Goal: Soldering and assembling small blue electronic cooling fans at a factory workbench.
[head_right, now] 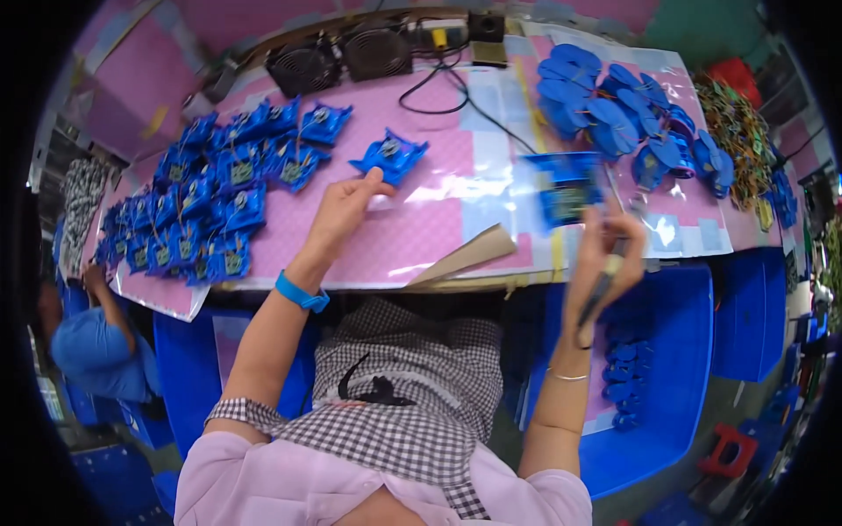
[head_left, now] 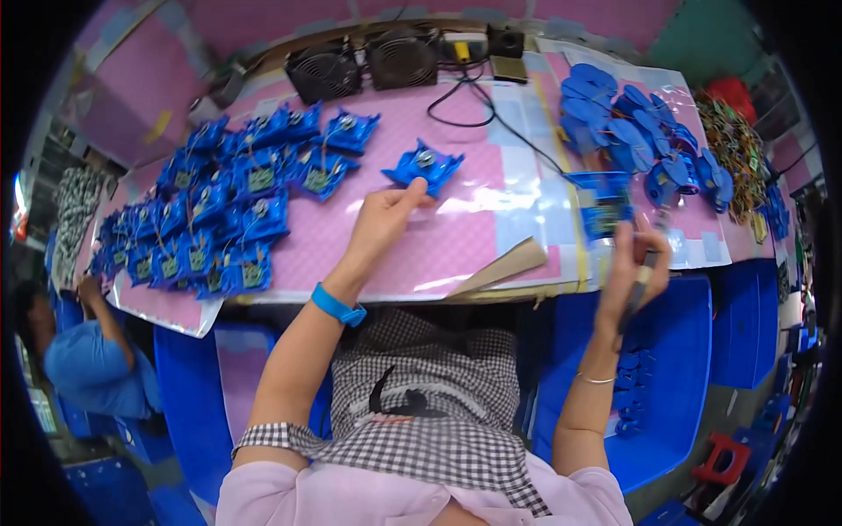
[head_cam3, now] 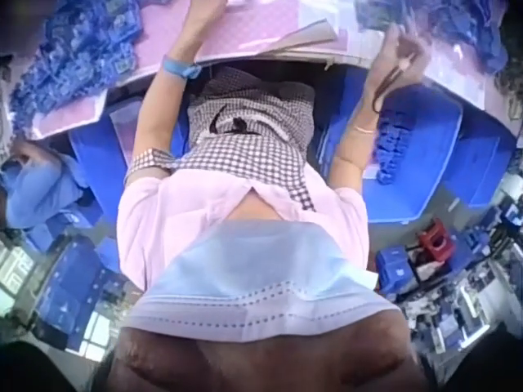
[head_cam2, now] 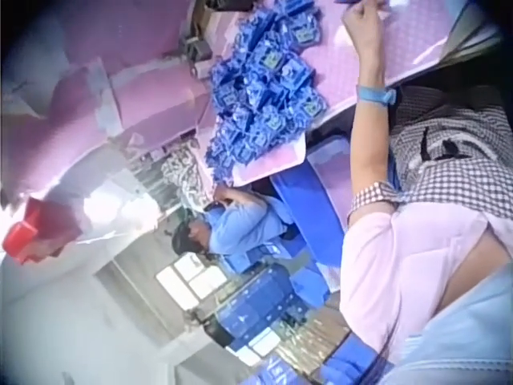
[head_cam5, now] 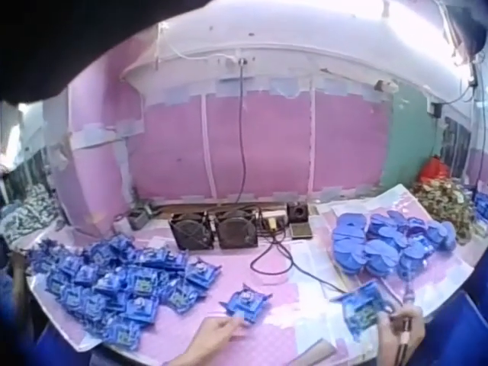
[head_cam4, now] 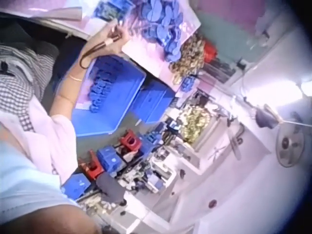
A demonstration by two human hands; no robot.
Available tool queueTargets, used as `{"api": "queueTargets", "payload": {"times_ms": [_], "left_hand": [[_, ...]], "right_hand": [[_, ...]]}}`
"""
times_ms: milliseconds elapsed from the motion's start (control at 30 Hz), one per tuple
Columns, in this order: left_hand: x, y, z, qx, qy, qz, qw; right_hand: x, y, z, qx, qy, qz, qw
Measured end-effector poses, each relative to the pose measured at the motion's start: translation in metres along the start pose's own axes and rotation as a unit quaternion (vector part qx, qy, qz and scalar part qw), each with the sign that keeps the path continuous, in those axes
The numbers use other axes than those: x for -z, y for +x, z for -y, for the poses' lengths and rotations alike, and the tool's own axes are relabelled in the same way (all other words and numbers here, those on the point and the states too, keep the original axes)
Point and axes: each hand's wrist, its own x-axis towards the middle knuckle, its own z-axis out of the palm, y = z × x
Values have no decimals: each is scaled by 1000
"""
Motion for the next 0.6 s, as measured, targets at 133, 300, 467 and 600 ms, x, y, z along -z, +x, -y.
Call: {"api": "queueTargets", "payload": {"times_ms": [133,300,467,600], "left_hand": [[28,-59,8,-161,-39,-71,984],[67,-107,46,-161,181,-200,949],[57,-115,47,-170,200,-168,950],[50,-87,42,-195,262,-180,928]], "right_hand": [[-35,-87,58,65,98,199,973],[-68,-136,82,82,113,241,960],[-88,-106,83,142,112,269,946],[-118,-67,70,260,49,281,923]]}}
